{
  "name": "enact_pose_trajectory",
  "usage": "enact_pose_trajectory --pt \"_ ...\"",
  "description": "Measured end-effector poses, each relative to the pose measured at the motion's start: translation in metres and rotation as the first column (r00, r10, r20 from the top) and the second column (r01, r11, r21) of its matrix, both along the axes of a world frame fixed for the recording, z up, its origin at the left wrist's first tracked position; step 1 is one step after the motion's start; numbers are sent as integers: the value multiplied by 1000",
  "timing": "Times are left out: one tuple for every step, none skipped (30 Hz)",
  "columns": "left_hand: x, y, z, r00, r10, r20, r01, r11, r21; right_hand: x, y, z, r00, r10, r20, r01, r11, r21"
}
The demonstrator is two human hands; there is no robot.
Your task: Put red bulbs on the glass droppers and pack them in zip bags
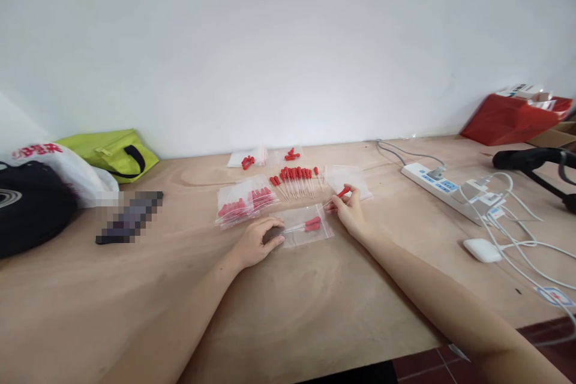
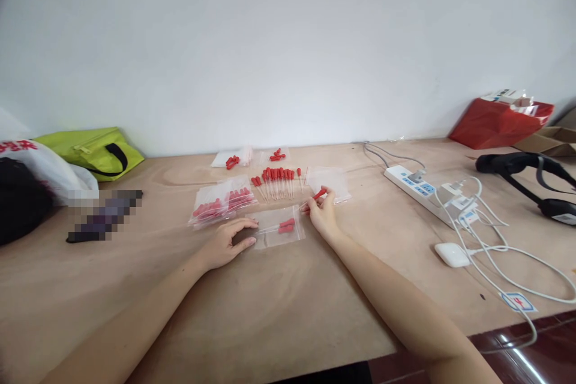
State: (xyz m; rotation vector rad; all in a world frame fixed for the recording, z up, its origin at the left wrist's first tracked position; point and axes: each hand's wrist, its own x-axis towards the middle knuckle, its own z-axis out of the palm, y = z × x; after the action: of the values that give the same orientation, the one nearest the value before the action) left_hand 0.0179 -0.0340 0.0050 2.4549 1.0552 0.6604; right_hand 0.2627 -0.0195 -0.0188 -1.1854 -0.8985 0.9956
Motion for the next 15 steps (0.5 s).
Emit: enact_pose_trajectory --pt "0 0 0 1000 1 -3 -1 1000 0 -3 -1 -1 999 16 -34 -16 1000 2" --pt "0 -1 0 1000 3 -4 -4 1000 -1 -6 -3 -2 998 29 -60 -29 1000 -1" --pt "0 -1 0 1000 7 -5 -7 1000 -2 -8 -5 -2 997 41 -72 -42 999 -9" --pt "0 -1 1 1000 11 -6 -11 1000 -3 -8 -6 -3 996 55 -67 -57 998 -23" --pt "0 -1 1 1000 14 -6 -14 1000 -5 -8 -8 -4 996 75 -49 -77 996 -41" --pt "0 -2 1 1000 16 -7 -16 1000 -8 -8 -10 -4 995 98 -20 -99 993 -60" --pt "0 -2 1 1000 17 -8 -17 1000 -10 -7 -11 -5 992 124 16 -122 990 -77" --pt "0 -2 1 1000 16 -10 -16 1000 -10 -6 -11 -5 988 147 51 -142 986 -89" --pt "0 -1 1 1000 16 -11 -16 1000 -10 -5 -12 -5 984 159 80 -151 984 -91" --pt "0 -1 0 1000 17 -11 -17 1000 -8 -5 -12 -5 982 161 100 -153 985 -84" --pt "0 -1 0 1000 19 -11 -19 1000 -4 -4 -12 -5 980 162 113 -155 985 -71" --pt "0 -1 0 1000 19 -13 -19 1000 -2 -5 -12 -5 979 167 120 -162 985 -57" --pt "0 -1 0 1000 20 -15 -20 1000 0 -5 -11 -6 976 180 124 -175 983 -46" --pt "0 -1 0 1000 19 -17 -19 1000 0 -6 -11 -7 972 200 128 -196 980 -39" --pt "0 0 0 1000 17 -18 -17 1000 -1 -6 -11 -8 965 226 132 -222 974 -39"
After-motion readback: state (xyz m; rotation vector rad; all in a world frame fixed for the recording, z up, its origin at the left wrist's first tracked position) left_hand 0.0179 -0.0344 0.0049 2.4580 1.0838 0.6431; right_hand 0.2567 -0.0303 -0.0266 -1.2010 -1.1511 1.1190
